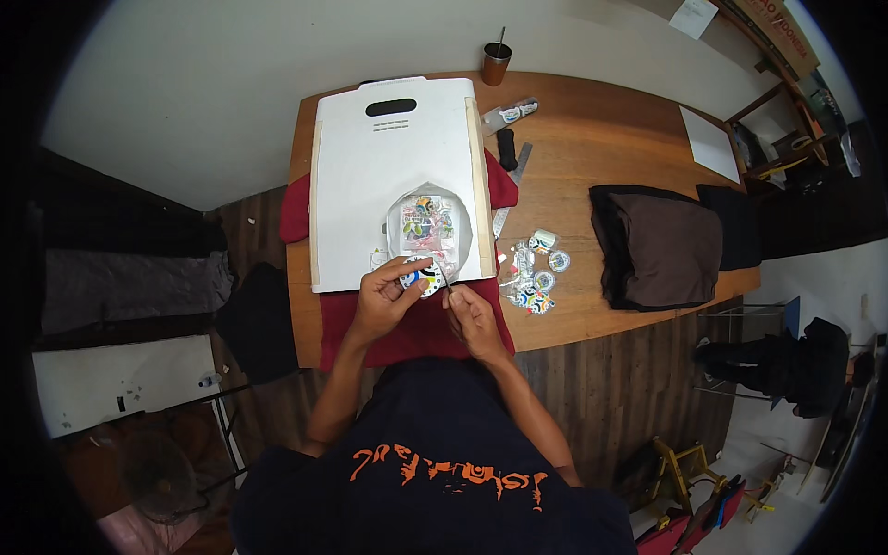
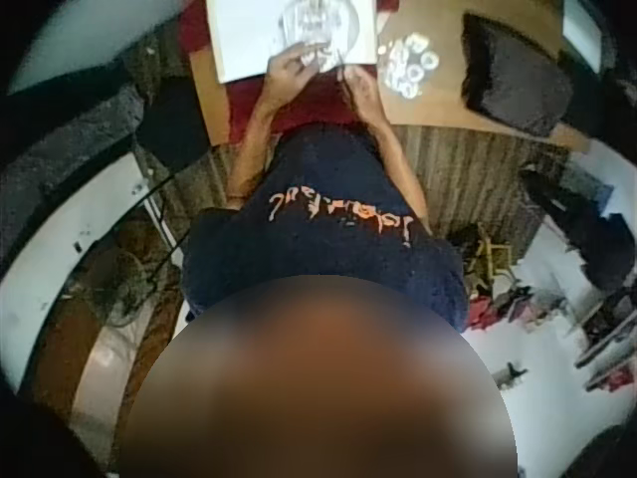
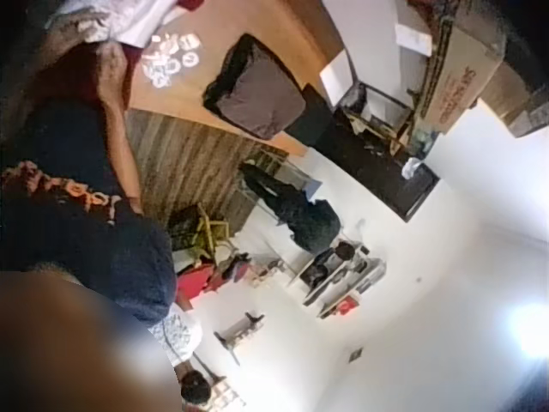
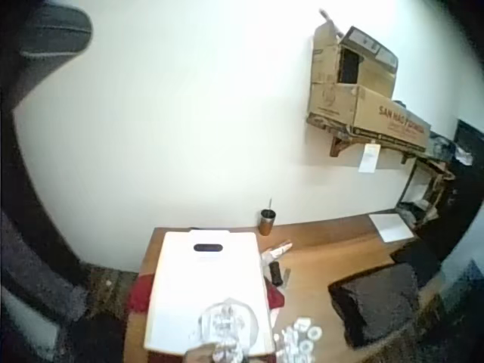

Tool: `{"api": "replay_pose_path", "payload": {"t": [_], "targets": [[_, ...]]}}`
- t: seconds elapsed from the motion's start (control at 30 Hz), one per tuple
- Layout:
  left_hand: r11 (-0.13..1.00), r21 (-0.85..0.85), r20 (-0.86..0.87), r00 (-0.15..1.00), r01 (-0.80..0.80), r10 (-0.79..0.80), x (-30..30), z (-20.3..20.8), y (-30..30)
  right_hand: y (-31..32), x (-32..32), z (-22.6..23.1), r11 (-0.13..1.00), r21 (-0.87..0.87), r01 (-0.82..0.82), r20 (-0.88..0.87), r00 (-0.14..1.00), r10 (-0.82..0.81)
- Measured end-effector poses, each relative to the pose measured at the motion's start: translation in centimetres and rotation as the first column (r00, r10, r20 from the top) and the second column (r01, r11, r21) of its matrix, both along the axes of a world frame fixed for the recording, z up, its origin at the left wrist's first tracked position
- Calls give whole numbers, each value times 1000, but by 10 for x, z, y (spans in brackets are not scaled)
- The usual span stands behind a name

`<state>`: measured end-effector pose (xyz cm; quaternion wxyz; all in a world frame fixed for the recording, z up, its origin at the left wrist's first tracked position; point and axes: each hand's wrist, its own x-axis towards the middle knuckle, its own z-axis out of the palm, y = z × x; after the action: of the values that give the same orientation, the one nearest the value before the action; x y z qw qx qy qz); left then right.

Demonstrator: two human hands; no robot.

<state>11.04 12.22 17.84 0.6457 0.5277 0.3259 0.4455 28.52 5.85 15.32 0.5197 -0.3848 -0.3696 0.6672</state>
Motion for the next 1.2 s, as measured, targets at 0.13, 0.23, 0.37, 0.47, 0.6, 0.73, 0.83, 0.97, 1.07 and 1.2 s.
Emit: {"api": "replay_pose_path", "payload": {"t": [0.13, 0.23, 0.37, 0.47, 0.6, 0.73, 0.83, 0.97, 1.07, 1.2], "targets": [[1000, -1, 12, 1000, -2, 2, 1, 1, 0, -1, 1, -8, 1000, -12, -9, -14, 1000, 9], [1000, 4, 1, 1000, 10, -10, 1, 1, 0, -1, 2, -10, 1000, -11, -6, -16, 1000, 6], [1000, -18, -3, 1000, 15, -15, 0, 0, -1, 0, 2, -8, 1000, 7, -6, -1, 1000, 6], [1000, 1, 4, 1000, 18, -18, 0, -1, 0, 0, 2, -7, 1000, -12, -8, -6, 1000, 8], [1000, -3, 2, 1000, 2, -2, 2, 0, 0, 0, 2, -8, 1000, 3, -5, -5, 1000, 5], [998, -1, 29, 997, -65, 65, 5, 3, -3, 1, 3, -7, 1000, 5, -2, -10, 1000, 2], [999, -11, 24, 999, -48, 49, 4, 4, -1, 2, 3, -5, 1000, 7, -1, -10, 1000, 1], [999, -8, 46, 998, -46, 47, 3, 1, -2, 1, 1, 0, 1000, 15, 2, -9, 1000, -2], [998, -18, 59, 996, -63, 64, 5, 2, -2, 1, 1, -1, 1000, 12, 7, -11, 1000, -7], [999, 16, 35, 998, -52, 51, 5, 4, -1, -1, 2, -8, 1000, -13, 2, -25, 1000, -2]]}}
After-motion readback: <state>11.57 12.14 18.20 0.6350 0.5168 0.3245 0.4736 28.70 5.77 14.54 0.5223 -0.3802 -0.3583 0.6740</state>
